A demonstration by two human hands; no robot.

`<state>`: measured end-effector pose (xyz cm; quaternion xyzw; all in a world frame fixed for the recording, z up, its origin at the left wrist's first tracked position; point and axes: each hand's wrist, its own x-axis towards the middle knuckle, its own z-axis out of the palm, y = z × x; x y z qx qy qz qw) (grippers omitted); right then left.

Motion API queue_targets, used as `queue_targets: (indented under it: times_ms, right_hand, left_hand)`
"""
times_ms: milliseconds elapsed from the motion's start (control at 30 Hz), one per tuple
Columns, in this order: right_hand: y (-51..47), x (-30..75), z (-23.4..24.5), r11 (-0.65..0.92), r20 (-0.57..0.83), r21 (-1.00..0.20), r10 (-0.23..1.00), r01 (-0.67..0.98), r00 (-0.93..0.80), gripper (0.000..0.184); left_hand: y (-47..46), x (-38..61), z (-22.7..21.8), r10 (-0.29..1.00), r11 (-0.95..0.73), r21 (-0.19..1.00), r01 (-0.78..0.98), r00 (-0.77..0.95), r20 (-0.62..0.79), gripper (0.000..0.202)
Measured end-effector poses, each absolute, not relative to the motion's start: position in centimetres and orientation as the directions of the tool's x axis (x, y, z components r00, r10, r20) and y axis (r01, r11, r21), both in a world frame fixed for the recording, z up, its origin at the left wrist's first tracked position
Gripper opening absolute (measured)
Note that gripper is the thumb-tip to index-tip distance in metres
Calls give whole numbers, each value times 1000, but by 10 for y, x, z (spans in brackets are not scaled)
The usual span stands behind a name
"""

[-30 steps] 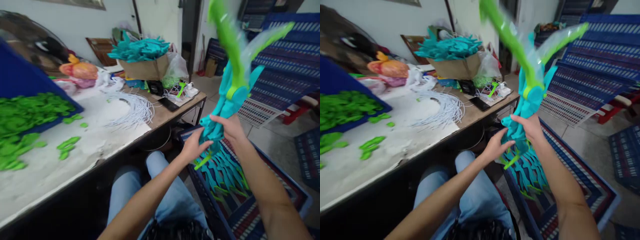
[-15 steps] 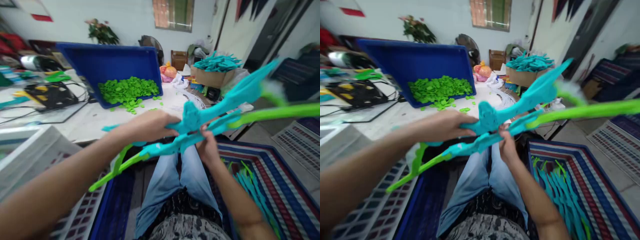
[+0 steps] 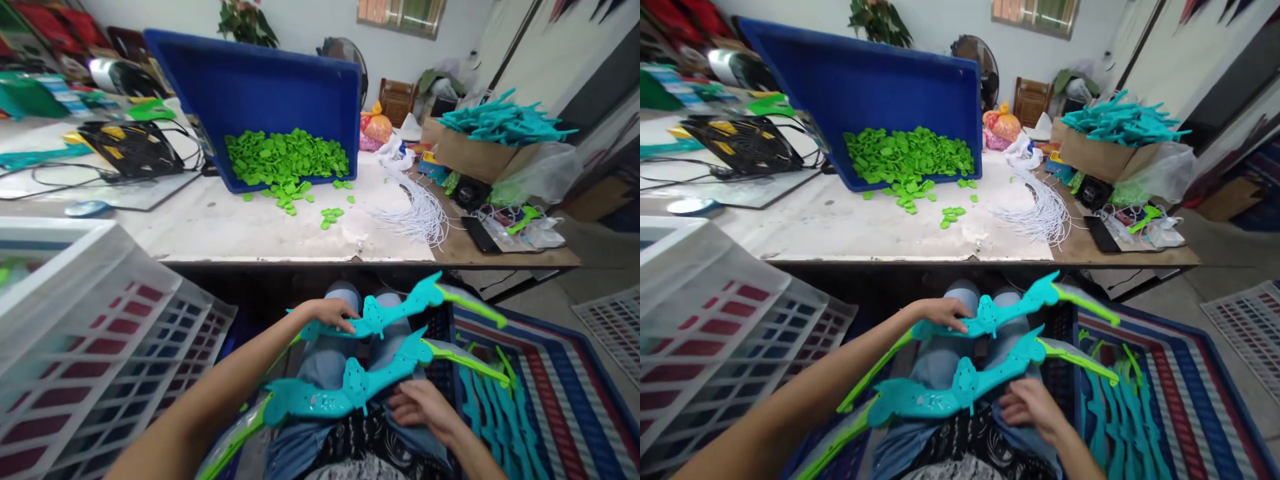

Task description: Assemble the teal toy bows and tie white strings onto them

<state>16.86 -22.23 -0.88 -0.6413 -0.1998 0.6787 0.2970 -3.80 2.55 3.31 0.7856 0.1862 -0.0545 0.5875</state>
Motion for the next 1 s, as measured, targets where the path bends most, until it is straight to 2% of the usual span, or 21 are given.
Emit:
queue_targets:
  times_ms: [33,100,167,200,267,333,400,467,533,600,667,767,833,900,1000]
  right_hand:
    - [-218,178,4,-739,-740,-672,671,46,-34,33]
    - [-197,193,34,-571,-650,-735,747,366,-141,28]
    - [-154,197,63,-303,-446,-805,876,510,-183,28]
    - [-124,194,75,-146,-293,-801,941,581,-167,28]
    - [-50,180,88,112,23,-691,991,714,-133,22]
    - [29,156,88,229,176,-527,971,819,-159,23]
    - [99,128,80,278,254,-385,949,880,-189,27]
    - [151,103,72,304,271,-292,936,907,-226,31]
    - [181,85,67,306,242,-237,938,922,-249,31]
    - [191,77,63,298,217,-211,943,931,-252,31]
    - [188,81,61,252,227,-268,955,930,-194,30]
    - [165,104,60,68,167,-513,986,856,22,37]
    - [145,125,59,-42,91,-616,988,787,125,38]
    - [125,146,59,-58,87,-613,986,788,140,28]
    - [102,169,58,42,184,-479,981,877,54,20]
  left_hand:
    - [28,-38,29,253,-251,896,367,918,-305,33]
    - [30,-35,22,343,-327,856,401,894,-288,29]
    - [29,-30,15,435,-416,791,448,862,-259,22]
    - [28,-27,13,470,-448,760,470,847,-247,18]
    - [23,-20,10,523,-479,718,505,821,-229,12]
    - [15,-14,9,583,-529,656,538,792,-179,20]
    - [-1,-13,6,650,-592,567,573,755,-85,36]
    - [-26,-17,-1,693,-629,514,584,720,30,44]
    - [-58,-27,-13,694,-637,541,549,714,93,38]
    - [-89,-40,-25,660,-622,596,507,749,52,34]
    - [-114,-52,-34,614,-599,620,506,788,-50,49]
    - [-130,-57,-35,547,-578,613,538,813,-198,84]
    - [-129,-50,-29,513,-558,619,552,816,-266,90]
    - [-127,-35,-20,475,-562,627,540,831,-291,85]
    - [-126,-14,-7,397,-596,637,490,869,-297,73]
